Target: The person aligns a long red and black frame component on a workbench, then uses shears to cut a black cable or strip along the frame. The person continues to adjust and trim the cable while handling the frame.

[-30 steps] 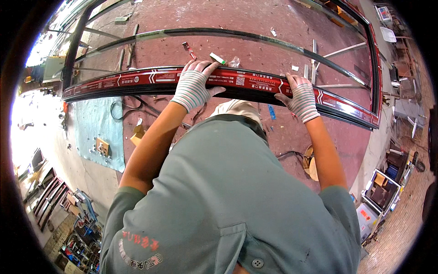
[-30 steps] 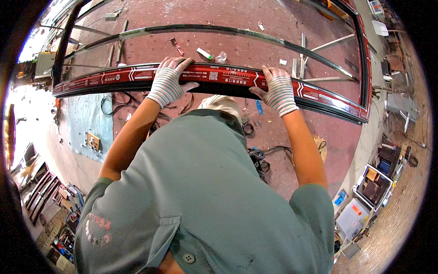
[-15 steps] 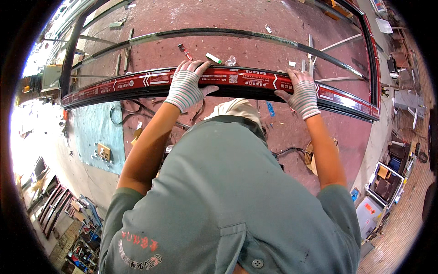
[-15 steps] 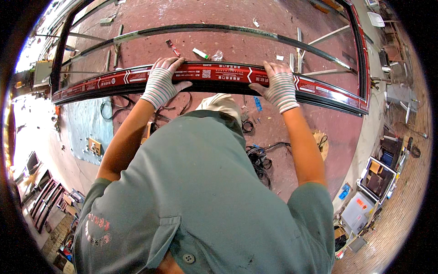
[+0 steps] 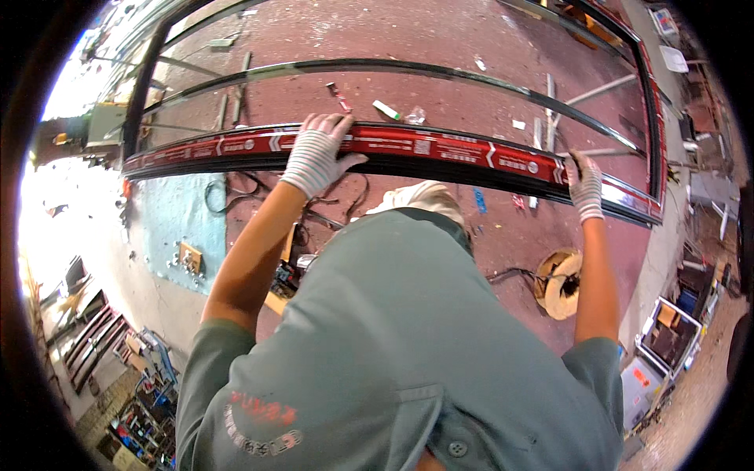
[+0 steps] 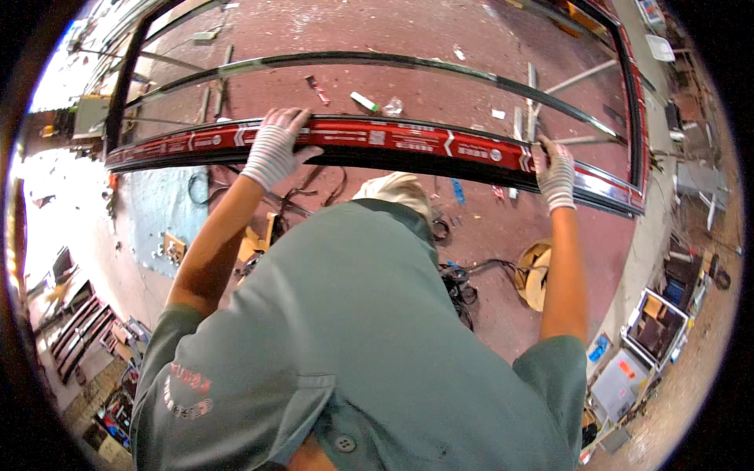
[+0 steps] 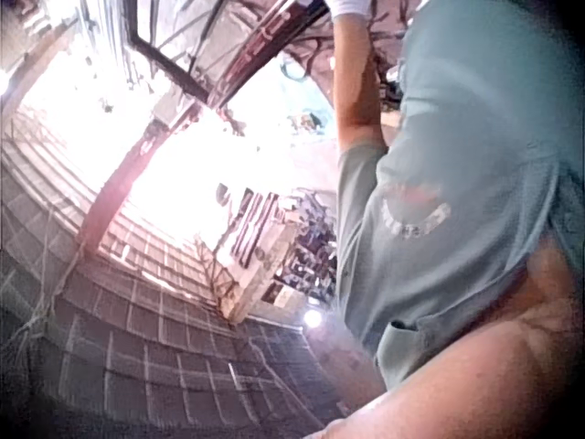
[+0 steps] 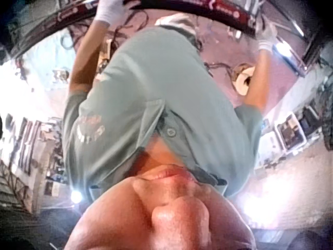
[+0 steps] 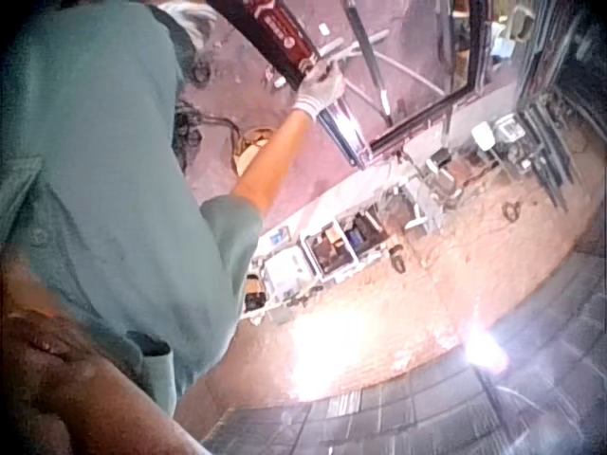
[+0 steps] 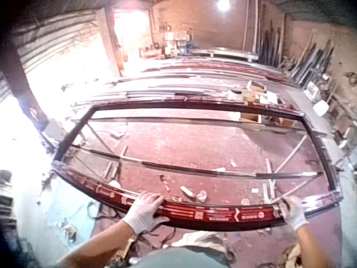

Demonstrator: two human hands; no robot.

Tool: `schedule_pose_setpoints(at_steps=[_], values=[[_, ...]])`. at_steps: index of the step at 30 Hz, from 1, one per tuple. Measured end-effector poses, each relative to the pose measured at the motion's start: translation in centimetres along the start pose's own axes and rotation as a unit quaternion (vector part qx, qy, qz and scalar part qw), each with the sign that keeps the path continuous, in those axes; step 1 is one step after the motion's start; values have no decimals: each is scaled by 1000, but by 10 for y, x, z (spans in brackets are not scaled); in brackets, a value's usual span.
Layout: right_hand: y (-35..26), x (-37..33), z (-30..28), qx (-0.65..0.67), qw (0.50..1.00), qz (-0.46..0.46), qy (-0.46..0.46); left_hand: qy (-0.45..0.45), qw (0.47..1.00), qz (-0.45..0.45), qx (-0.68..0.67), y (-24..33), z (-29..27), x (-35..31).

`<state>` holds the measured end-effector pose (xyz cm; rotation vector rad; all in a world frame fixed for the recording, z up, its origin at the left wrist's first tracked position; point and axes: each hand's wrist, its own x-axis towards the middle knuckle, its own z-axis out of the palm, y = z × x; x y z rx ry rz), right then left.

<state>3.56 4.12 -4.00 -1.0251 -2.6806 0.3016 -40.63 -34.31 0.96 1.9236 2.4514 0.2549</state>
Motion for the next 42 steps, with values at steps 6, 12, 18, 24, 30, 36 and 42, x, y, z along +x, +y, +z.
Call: schedule_pose_setpoints(at_steps=[6, 12, 18, 24, 30, 36, 42], values=[[-49, 9, -2, -75, 997, 1, -12, 7, 999, 15, 42, -1, 1, 0], [-48, 9, 0, -68, 997, -24, 29, -41, 999, -12, 12, 7, -1, 10], [-52, 9, -2, -66, 997, -9, 28, -20, 999, -23, 18, 15, -1, 8], [-56, 8, -3, -59, 998, 8, 27, 1, 998, 49, -34, -26, -2, -10], [-53, 7, -1, -59, 998, 9, 29, -20, 998, 54, 18, -30, 0, -7], [-55, 13, 1, -46, 997, -39, 55, 0, 998, 52, -46, -37, -6, -14], [-36, -4, 8, -36, 995, -34, 87, -73, 989, 90, -90, -50, -41, 12]])
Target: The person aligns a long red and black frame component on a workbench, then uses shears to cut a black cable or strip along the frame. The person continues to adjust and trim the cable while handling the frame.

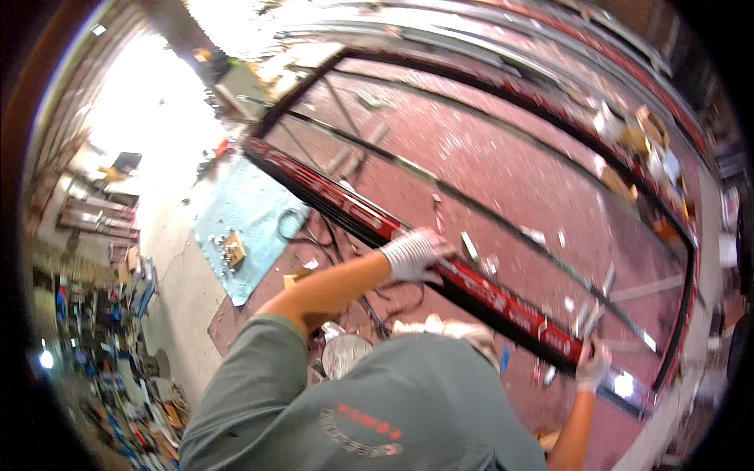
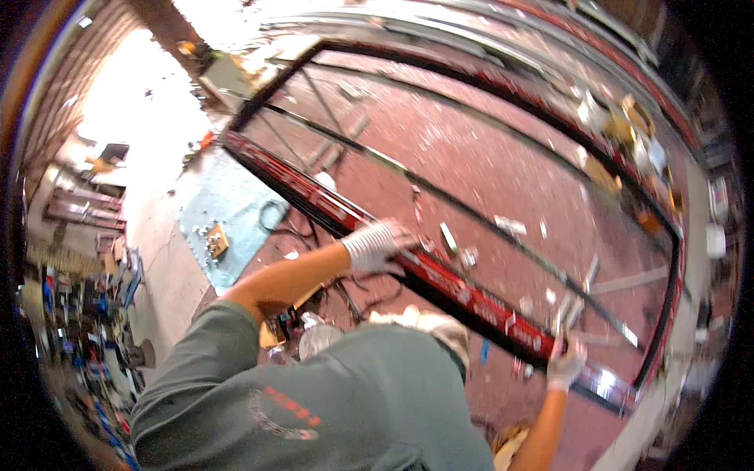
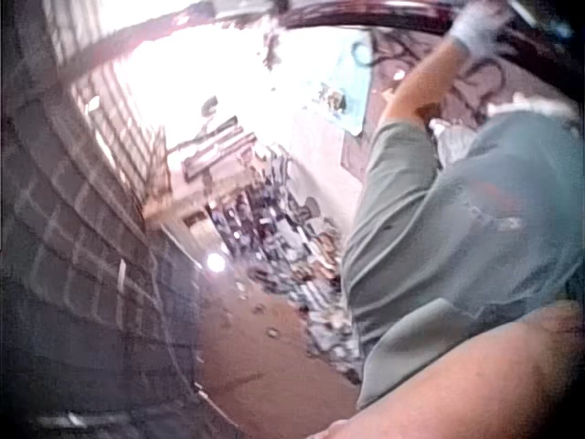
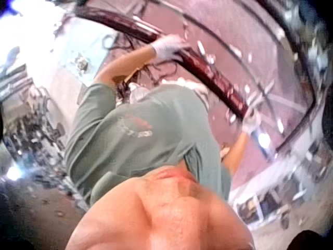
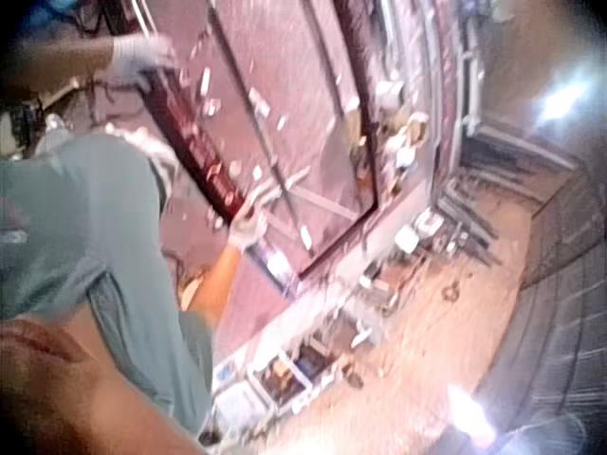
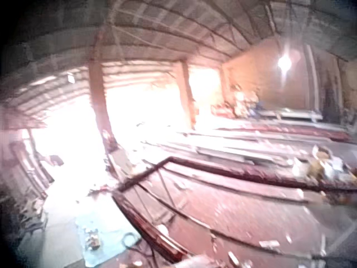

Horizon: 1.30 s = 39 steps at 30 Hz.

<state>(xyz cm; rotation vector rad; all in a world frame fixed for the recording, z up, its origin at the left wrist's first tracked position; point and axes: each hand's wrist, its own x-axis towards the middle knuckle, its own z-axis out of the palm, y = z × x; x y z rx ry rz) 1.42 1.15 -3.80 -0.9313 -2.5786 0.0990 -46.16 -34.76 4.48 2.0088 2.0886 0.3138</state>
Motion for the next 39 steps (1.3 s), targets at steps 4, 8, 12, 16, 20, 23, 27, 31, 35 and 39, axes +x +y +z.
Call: schedule_pose_setpoints(at_steps=[4, 8, 12, 16, 20, 23, 27, 31, 35, 39], values=[[-10, 13, 6, 13, 999, -7, -34, 5, 998, -41, 38, 1, 14, -31], [-29, 17, -20, 1, 1000, -14, -21, 87, 995, 5, 38, -13, 43, -32], [-55, 21, -47, -16, 998, -52, 34, 74, 996, 1, 42, -22, 36, -37], [-55, 18, -44, -26, 999, -33, 21, 33, 995, -43, 78, -22, 31, -45], [-65, 21, -55, -3, 1000, -22, 7, 53, 994, -47, 82, -18, 36, -45], [-65, 22, -55, -11, 1000, -27, 3, 79, 994, -32, 71, -26, 38, -51], [-70, 22, -61, -6, 1000, -10, -2, 54, 995, -42, 74, -38, 23, -60], [-65, 22, -56, -9, 1000, -22, 1, 50, 992, -62, 96, -38, 27, -63], [-64, 20, -53, -5, 999, -33, 14, 78, 993, -43, 82, -46, 26, -69], [-68, 20, -56, -3, 999, -30, 21, 74, 991, -62, 91, -57, 15, -83]])
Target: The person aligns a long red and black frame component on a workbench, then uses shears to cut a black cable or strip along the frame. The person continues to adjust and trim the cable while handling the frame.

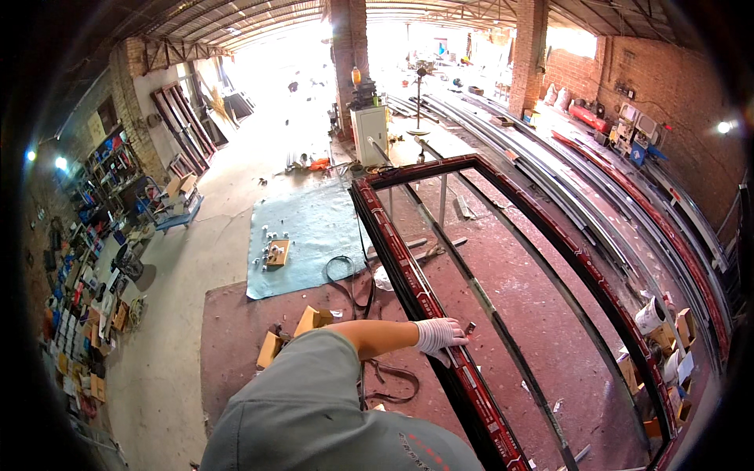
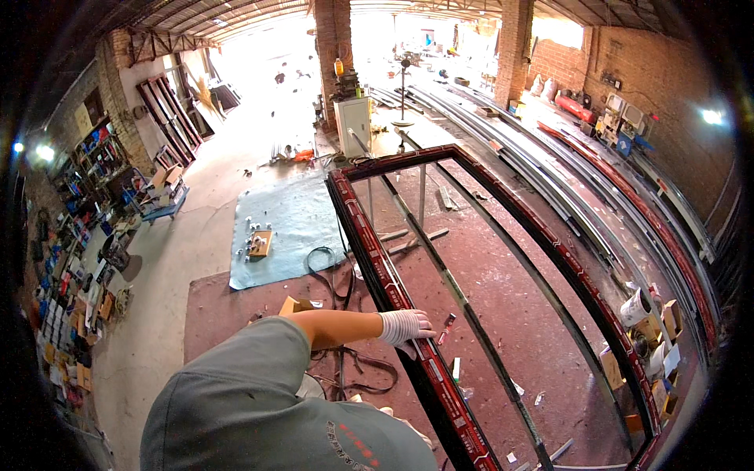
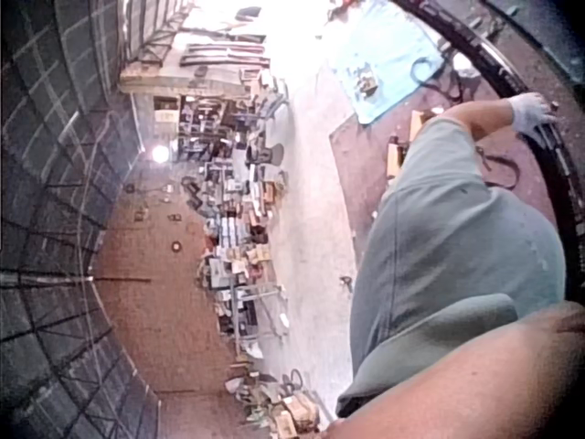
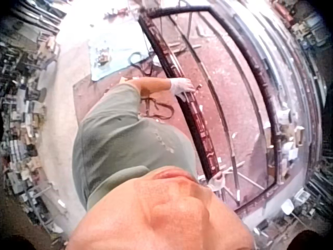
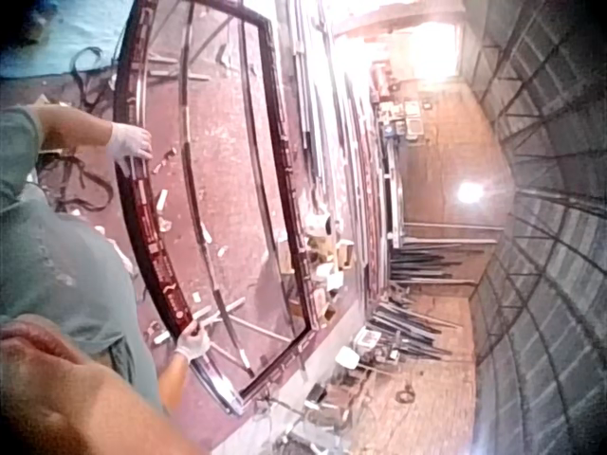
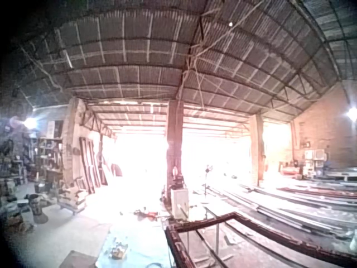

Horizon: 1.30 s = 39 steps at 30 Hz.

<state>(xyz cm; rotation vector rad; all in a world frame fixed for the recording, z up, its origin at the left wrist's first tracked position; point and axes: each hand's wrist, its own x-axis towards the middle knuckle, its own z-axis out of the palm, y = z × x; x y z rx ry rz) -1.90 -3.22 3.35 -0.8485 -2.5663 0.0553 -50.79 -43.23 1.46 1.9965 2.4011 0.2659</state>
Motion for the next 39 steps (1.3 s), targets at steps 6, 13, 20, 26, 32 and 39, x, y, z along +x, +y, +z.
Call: schedule_pose_setpoints(at_steps=[6, 13, 20, 26, 32, 39], values=[[7, -1, 10, -4, 999, -24, 27, -10, 999, -31, 1, 3, 2, 1], [5, 1, 7, -14, 999, -31, 40, -65, 996, -59, 1, -11, -20, -4], [5, 3, 6, 2, 999, -37, 29, -45, 998, -49, 11, -27, -15, -18], [4, 4, 6, 14, 999, -34, 32, -78, 992, -91, 40, -31, -22, -15], [3, 6, 6, 7, 999, -31, 28, -10, 998, -39, 49, -52, -13, -34], [14, 1, 17, -6, 998, -37, 54, -93, 988, -102, 64, -49, -25, -28]])
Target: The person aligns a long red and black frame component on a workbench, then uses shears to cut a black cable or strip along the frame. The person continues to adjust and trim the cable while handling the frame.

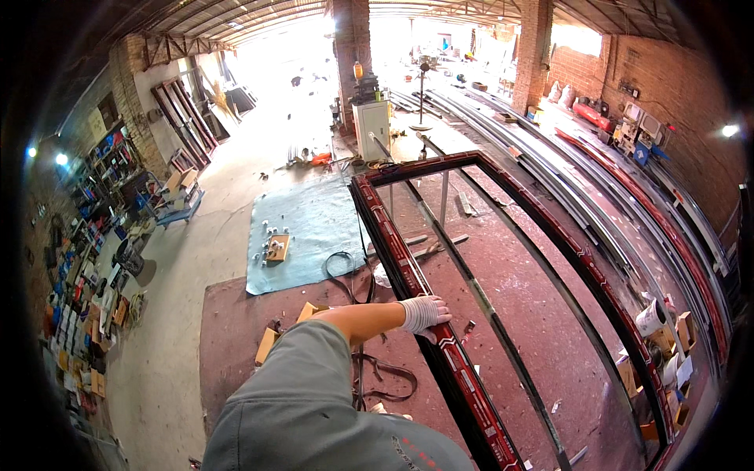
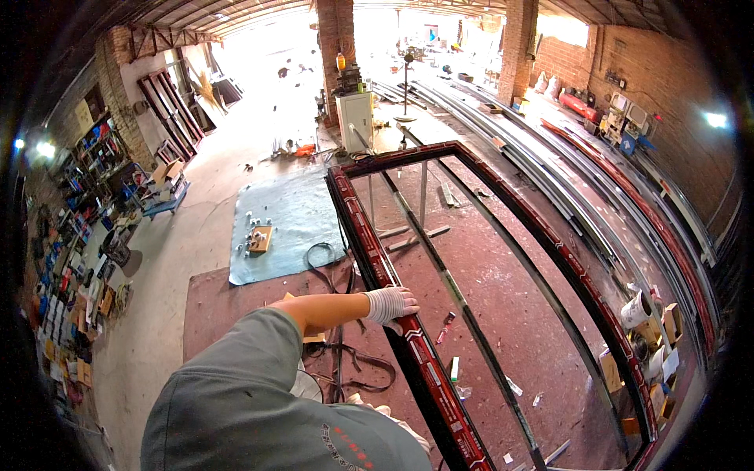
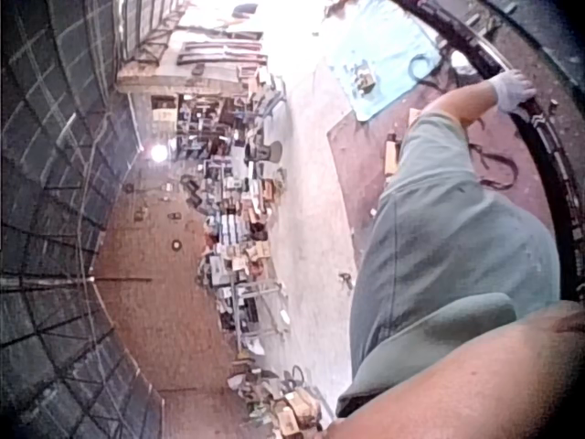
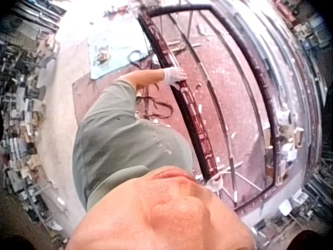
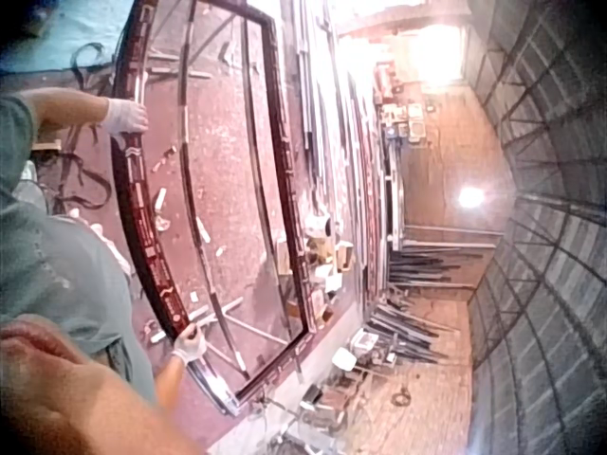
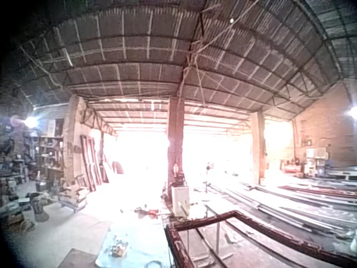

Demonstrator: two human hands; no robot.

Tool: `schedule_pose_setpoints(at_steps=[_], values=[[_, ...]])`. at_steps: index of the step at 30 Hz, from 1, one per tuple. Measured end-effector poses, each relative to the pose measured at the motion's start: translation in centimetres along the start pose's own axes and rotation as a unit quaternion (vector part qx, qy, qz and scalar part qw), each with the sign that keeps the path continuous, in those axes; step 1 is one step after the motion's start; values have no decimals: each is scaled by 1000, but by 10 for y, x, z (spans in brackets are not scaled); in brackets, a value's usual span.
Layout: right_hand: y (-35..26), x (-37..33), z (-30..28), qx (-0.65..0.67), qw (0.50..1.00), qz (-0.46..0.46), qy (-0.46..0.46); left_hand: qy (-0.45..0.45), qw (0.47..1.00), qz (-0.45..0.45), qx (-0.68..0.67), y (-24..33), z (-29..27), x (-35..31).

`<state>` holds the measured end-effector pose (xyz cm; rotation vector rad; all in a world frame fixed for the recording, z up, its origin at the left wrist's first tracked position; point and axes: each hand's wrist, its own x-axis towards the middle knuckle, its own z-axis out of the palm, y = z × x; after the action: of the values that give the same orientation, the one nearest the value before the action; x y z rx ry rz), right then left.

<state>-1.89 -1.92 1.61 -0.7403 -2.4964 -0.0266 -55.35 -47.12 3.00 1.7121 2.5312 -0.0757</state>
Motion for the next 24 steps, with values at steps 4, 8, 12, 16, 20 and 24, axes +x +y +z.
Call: schedule_pose_setpoints(at_steps=[4, 8, 12, 16, 20, 24], values=[[0, 1, 0, 11, 1000, 10, -17, 24, 999, 47, -14, -17, 4, -7], [3, 1, 1, 15, 1000, 2, -7, -20, 1000, 10, -3, -30, -4, -6], [2, 1, -1, 20, 1000, 4, -6, 9, 1000, 11, 20, -28, 6, -5], [-3, 8, -4, 13, 999, 11, -36, 0, 999, 41, 22, -44, 3, -11], [-10, 10, -7, 21, 999, 12, -31, -3, 998, 28, 51, -50, 3, -14], [-13, 13, -8, 27, 999, 16, -31, -20, 999, 3, 35, -48, 4, -11]])
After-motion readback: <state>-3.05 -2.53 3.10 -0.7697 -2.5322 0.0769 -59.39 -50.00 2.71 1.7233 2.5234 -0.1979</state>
